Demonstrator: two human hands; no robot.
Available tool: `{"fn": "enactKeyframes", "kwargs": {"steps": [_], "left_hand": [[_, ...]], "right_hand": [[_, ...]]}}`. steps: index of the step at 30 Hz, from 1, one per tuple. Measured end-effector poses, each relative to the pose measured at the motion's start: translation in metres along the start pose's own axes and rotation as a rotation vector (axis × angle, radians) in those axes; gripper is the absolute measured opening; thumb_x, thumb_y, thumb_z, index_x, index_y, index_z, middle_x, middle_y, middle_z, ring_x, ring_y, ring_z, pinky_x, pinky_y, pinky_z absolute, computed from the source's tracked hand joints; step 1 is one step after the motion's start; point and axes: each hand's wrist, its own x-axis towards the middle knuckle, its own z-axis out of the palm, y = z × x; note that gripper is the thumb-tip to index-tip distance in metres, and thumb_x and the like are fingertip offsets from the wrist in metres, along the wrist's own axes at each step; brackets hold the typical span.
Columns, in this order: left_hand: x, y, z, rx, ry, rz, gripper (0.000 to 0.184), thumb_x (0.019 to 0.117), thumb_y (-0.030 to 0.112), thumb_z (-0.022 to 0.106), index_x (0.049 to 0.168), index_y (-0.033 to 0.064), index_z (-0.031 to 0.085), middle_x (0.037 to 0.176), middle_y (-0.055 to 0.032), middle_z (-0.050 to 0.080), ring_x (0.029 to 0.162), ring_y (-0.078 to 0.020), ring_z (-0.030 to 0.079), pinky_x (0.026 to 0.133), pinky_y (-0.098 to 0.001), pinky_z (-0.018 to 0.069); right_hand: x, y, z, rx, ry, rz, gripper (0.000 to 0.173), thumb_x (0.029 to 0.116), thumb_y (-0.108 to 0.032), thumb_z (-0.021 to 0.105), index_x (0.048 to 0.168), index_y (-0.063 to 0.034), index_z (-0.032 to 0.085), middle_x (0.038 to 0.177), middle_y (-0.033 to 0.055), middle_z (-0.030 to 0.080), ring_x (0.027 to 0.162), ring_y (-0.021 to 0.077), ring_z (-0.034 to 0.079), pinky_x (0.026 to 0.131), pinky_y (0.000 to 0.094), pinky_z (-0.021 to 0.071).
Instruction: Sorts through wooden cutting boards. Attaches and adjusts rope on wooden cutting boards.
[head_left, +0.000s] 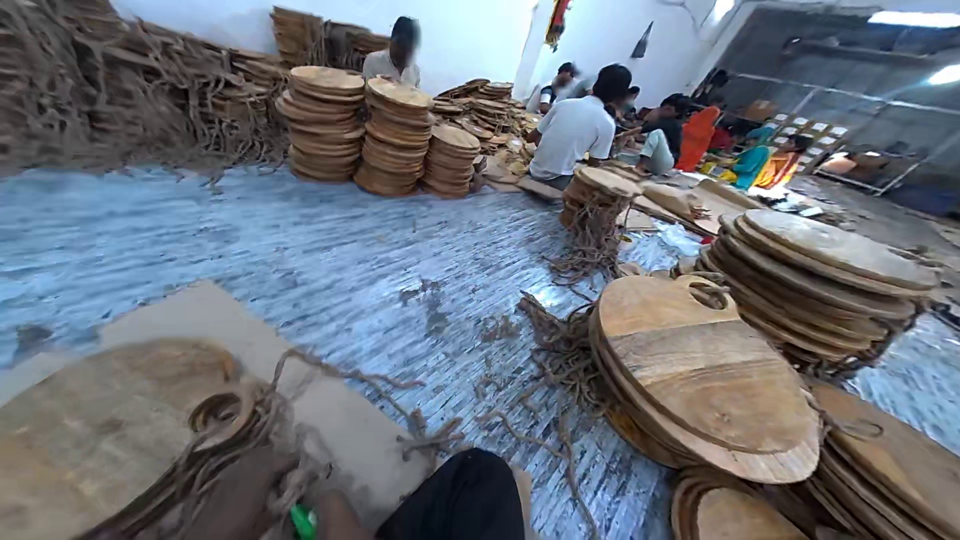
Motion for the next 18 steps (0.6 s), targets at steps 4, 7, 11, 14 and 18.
{"fn": "enactKeyframes", "kwargs": {"steps": [4,7,11,14,18], "left_hand": [[0.018,0.003,0.007,0.024,-0.173,-0.226,0.036,0.1001,0.021,0.063,0.131,0.0039,0.066,0.130,-0.0230,0.065,0.126,-0.0415,0.059,0.109,-0.0583,0.0423],[0.028,-0.011,0.021,-0.024,-0.122,-0.147,0.033,0.1024,0.025,0.060,0.125,0.0043,0.069,0.121,-0.0212,0.069,0.119,-0.0391,0.064,0.106,-0.0584,0.0455],[0.038,-0.014,0.026,-0.056,-0.112,-0.093,0.033,0.1060,0.026,0.054,0.121,0.0005,0.069,0.117,-0.0229,0.069,0.116,-0.0400,0.064,0.103,-0.0587,0.0461],[0.032,-0.047,0.006,-0.194,-0.017,-0.335,0.040,0.1006,0.014,0.062,0.137,-0.0032,0.059,0.136,-0.0279,0.060,0.130,-0.0435,0.055,0.112,-0.0597,0.0406],[0.051,-0.039,0.000,-0.116,0.013,-0.214,0.052,0.0880,0.003,0.074,0.138,0.0012,0.061,0.129,-0.0267,0.064,0.124,-0.0440,0.059,0.108,-0.0606,0.0436]], "right_hand": [[-0.003,-0.005,0.015,-0.088,0.064,0.256,0.039,0.0870,-0.013,0.078,0.118,0.0055,0.063,0.084,0.0087,0.064,0.070,0.0137,0.059,0.069,0.0336,0.0532],[0.002,0.008,0.021,-0.121,0.161,0.253,0.018,0.0861,-0.011,0.072,0.098,0.0010,0.065,0.069,-0.0002,0.055,0.057,0.0079,0.051,0.057,0.0283,0.0473],[-0.002,0.019,0.023,-0.133,0.247,0.199,0.008,0.0820,-0.007,0.068,0.086,-0.0025,0.063,0.064,-0.0029,0.050,0.053,0.0066,0.046,0.052,0.0273,0.0429],[-0.035,-0.021,0.029,-0.068,0.377,-0.061,0.010,0.0784,-0.003,0.065,0.073,-0.0062,0.057,0.057,-0.0086,0.047,0.048,-0.0025,0.044,0.046,0.0168,0.0401],[-0.043,-0.021,-0.006,0.172,0.557,0.184,0.018,0.0856,-0.002,0.067,0.078,-0.0078,0.052,0.053,-0.0042,0.044,0.039,0.0062,0.040,0.038,0.0245,0.0377]]}}
